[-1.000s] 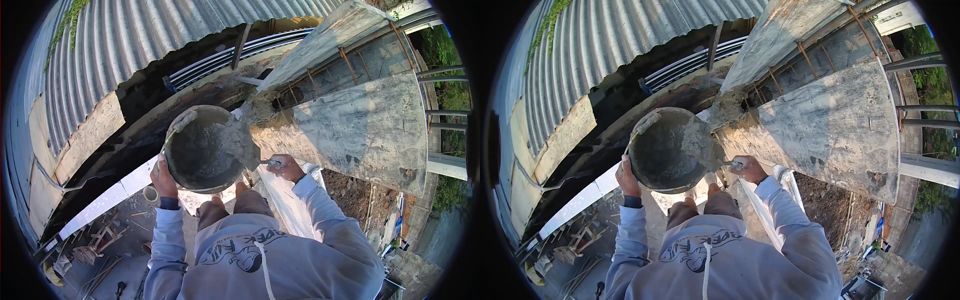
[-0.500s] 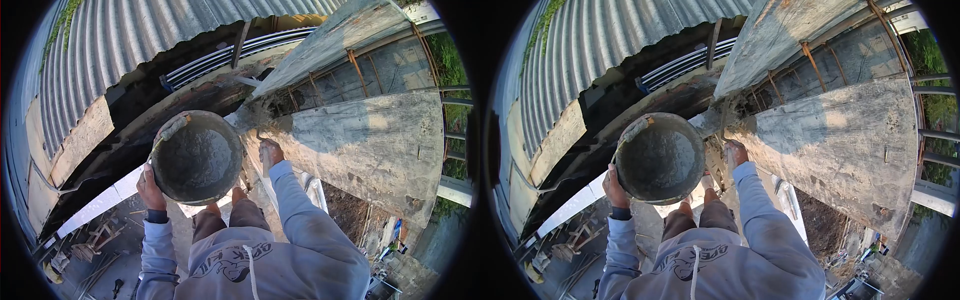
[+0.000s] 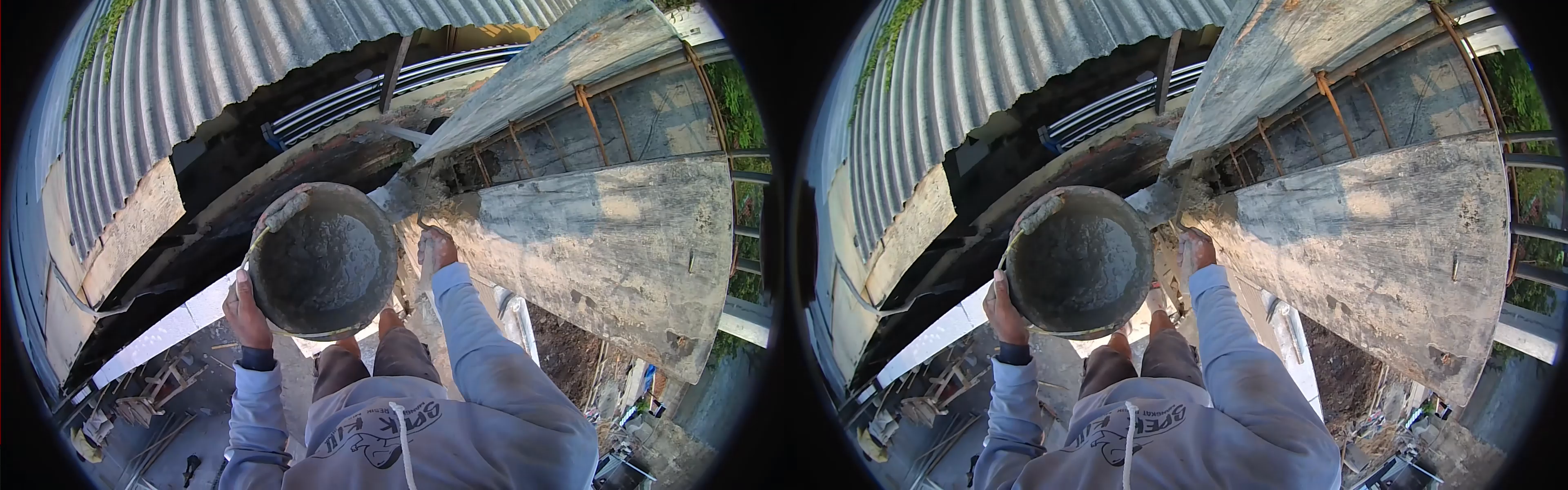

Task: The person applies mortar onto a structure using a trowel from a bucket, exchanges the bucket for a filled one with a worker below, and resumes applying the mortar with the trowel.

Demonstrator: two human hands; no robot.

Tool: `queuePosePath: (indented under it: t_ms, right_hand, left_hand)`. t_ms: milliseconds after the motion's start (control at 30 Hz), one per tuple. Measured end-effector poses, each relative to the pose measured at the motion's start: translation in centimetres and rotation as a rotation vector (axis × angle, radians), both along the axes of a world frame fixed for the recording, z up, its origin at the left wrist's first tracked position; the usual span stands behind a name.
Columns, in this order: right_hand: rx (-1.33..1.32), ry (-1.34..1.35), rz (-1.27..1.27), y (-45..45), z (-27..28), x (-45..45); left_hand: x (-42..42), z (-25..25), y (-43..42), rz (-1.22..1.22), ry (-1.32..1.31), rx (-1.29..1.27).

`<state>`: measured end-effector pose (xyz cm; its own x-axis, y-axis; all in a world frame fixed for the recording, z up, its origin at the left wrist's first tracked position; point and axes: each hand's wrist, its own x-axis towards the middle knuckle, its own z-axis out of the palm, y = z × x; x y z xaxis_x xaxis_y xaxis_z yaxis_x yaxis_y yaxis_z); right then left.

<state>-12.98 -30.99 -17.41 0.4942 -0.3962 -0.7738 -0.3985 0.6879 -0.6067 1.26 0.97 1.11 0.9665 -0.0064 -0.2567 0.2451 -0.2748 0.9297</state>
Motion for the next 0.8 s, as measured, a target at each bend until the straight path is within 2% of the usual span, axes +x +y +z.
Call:
queuePosePath:
  t_ms: [100,267,367,433,500,533,567,633,733,800]
  right_hand:
    - [0.223,-0.046,-0.123,-0.8,-2.3,0.4]
    - [-0.036,-0.015,-0.218,-1.2,-2.8,-1.9]
    - [0.407,-0.244,-0.155,-3.8,-5.2,-4.3]
    - [0.248,-0.128,-0.106,-2.9,-3.7,-3.3]
    - [-0.050,0.051,0.031,-1.9,-1.6,-2.0]
    - [0.179,-0.014,-0.007,-3.2,-2.0,-1.7]
    - [-0.043,0.072,-0.027,-3.2,-1.5,-1.3]
    - [0.005,-0.059,-0.116,-3.6,-2.7,-1.6]
    - [-0.115,-0.047,0.025,-3.0,-2.2,-3.6]
    - [-0.697,0.116,0.381,0.0,1.9,-4.2]
  left_hand:
    - [-0.1,-0.4,-0.2,0.003,-0.031,-0.008]
    - [0.0,-0.1,0.2,-0.022,-0.006,0.029]
    - [-0.1,-0.2,0.5,-0.051,-0.020,0.051]
    - [-0.1,1.2,-1.1,-0.054,-0.032,0.021]
    - [-0.2,1.7,-1.8,-0.067,-0.031,0.010]
    - [-0.1,1.8,-1.9,-0.076,-0.034,0.010]
    - [-0.1,2.0,-2.2,-0.078,-0.039,0.011]
    - [-0.1,2.3,-2.4,-0.083,-0.045,0.019]
    - [0.2,1.3,-1.8,-0.073,-0.079,-0.008]
    - [0.4,0.8,-1.3,-0.060,-0.102,0.061]
